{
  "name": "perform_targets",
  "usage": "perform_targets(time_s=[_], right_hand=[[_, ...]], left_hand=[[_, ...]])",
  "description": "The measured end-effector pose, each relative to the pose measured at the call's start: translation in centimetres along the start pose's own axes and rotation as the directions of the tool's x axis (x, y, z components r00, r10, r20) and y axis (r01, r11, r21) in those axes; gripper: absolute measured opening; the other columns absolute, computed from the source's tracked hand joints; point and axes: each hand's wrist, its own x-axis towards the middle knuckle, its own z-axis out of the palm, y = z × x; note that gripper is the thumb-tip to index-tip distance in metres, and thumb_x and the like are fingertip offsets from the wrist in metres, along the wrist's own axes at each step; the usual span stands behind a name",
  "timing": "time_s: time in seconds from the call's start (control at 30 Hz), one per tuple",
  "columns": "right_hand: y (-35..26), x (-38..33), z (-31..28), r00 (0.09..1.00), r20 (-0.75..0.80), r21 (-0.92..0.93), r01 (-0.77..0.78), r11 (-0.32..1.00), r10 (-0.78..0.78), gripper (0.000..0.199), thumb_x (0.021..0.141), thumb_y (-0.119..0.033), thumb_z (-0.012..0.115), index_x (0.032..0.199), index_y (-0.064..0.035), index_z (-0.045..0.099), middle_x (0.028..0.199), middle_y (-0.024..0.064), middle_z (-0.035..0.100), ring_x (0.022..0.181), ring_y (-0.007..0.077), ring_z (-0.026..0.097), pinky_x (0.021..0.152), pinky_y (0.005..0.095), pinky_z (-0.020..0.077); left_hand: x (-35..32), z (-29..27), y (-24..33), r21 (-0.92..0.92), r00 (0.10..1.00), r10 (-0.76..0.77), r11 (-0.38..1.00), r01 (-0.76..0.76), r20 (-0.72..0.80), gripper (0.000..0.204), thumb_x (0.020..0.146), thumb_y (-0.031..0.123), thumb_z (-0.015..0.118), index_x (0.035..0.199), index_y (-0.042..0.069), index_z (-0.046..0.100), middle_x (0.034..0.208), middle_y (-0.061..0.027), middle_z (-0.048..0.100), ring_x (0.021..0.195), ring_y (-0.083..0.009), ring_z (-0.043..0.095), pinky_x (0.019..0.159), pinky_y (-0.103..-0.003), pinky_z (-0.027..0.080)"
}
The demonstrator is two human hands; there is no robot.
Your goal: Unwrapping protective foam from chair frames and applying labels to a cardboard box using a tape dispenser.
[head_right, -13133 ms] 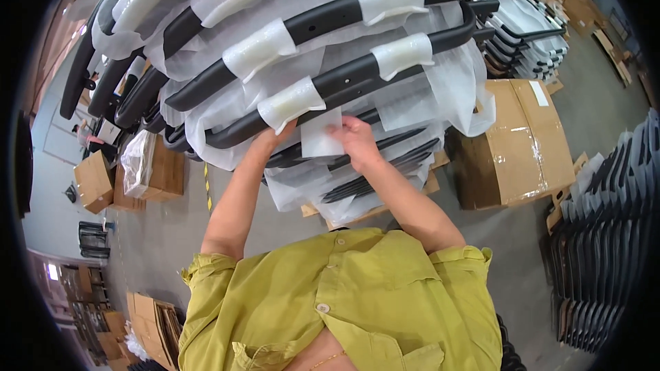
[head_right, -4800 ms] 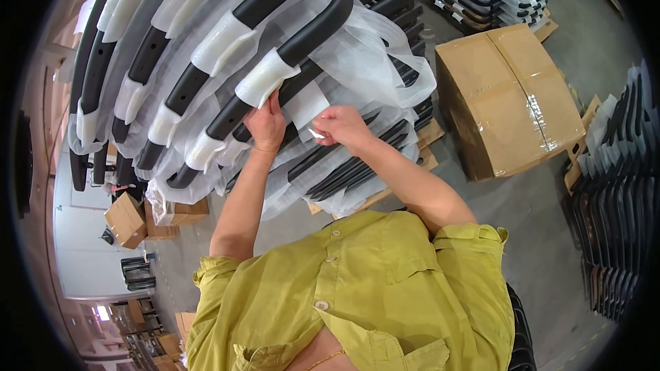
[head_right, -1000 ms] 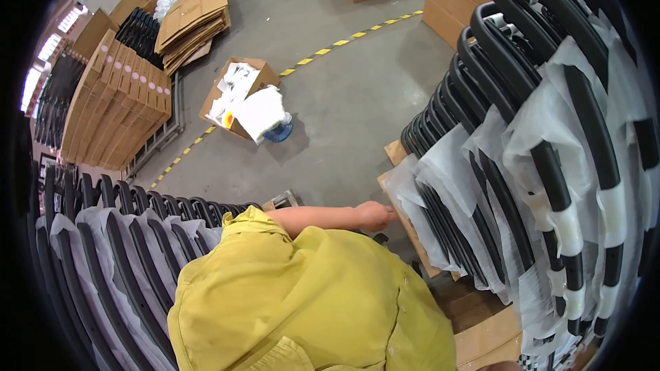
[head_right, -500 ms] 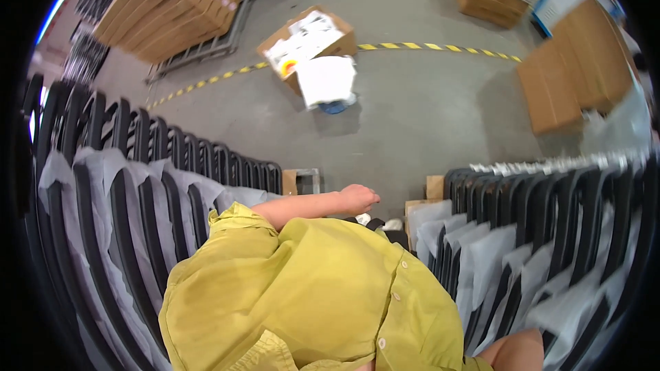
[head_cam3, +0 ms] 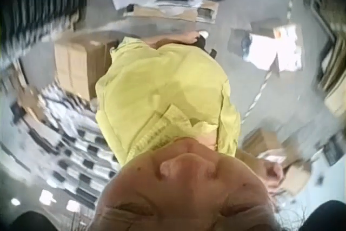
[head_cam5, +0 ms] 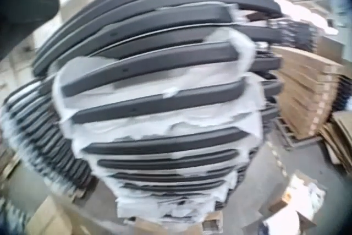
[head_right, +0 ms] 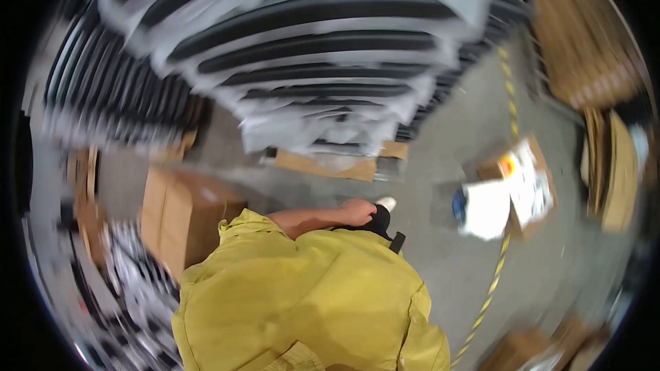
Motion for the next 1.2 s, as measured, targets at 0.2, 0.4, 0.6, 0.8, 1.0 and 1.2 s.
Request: perform_targets(time_s=[0.2,0.4,0.6,0.8,1.0,1.2], right_hand=[[-5.4,-3.0,15.6,0.577,0.806,0.579,-0.72,0.382,-0.134,0.016,0.081,-0.005,0.054,0.094,0.0051,0.055,0.069,0.0092,0.056,0.056,0.0122,0.049,0.051,0.021,0.0409],[-0.4,-4.0,23.3,0.389,0.853,0.519,-0.708,0.478,-0.35,0.027,0.088,-0.008,0.04,0.111,0.0016,0.048,0.075,0.0086,0.056,0.064,0.0147,0.053,0.056,0.0241,0.0423],[2.4,-7.1,30.6,0.214,0.743,0.51,-0.794,0.331,-0.634,0.034,0.083,0.002,0.042,0.117,0.0004,0.042,0.089,0.009,0.056,0.062,0.0077,0.051,0.052,0.0195,0.043],[14.5,-17.2,38.6,-0.061,0.684,0.554,-0.604,0.573,-0.727,0.023,0.078,-0.012,0.056,0.099,-0.0037,0.054,0.075,0.0126,0.06,0.06,0.0209,0.059,0.057,0.029,0.0466],[23.1,-31.2,42.0,-0.475,0.65,0.096,-0.723,0.685,-0.593,0.024,0.077,-0.016,0.055,0.093,0.0015,0.055,0.065,0.0104,0.059,0.053,0.0151,0.058,0.054,0.0289,0.0462],[30.9,-44.3,47.7,-0.653,0.632,-0.141,-0.628,0.765,-0.419,0.02,0.077,-0.018,0.055,0.082,0.0007,0.058,0.063,0.008,0.059,0.049,0.0147,0.057,0.047,0.0269,0.0467]], left_hand=[[-1.7,6.3,-0.1,-0.323,0.923,-0.373,0.888,0.326,-0.095,0.023,0.068,0.016,0.049,0.087,0.01,0.061,0.091,-0.0146,0.06,0.085,-0.0312,0.056,0.074,-0.041,0.045],[3.4,9.2,3.2,-0.35,0.876,-0.451,0.859,0.374,-0.172,0.023,0.067,0.017,0.049,0.085,0.01,0.061,0.088,-0.0132,0.06,0.085,-0.0299,0.057,0.072,-0.041,0.046],[4.9,14.9,8.3,-0.384,0.775,-0.544,0.823,0.418,-0.322,0.022,0.073,0.02,0.051,0.09,0.009,0.06,0.087,-0.0148,0.059,0.083,-0.0325,0.057,0.071,-0.042,0.046],[10.3,22.9,21.0,-0.372,0.673,-0.69,0.718,0.589,-0.267,0.024,0.073,0.018,0.051,0.094,0.007,0.058,0.092,-0.0144,0.059,0.083,-0.0317,0.057,0.072,-0.04,0.046],[12.0,23.3,24.7,-0.418,0.739,-0.652,0.727,0.544,-0.173,0.033,0.07,0.02,0.057,0.1,0.005,0.055,0.096,-0.0147,0.058,0.088,-0.0296,0.056,0.075,-0.038,0.045],[22.1,21.9,23.4,-0.389,0.798,-0.593,0.763,0.516,-0.107,0.041,0.068,0.024,0.061,0.104,0.006,0.053,0.093,-0.0121,0.06,0.087,-0.0274,0.057,0.075,-0.037,0.046]])
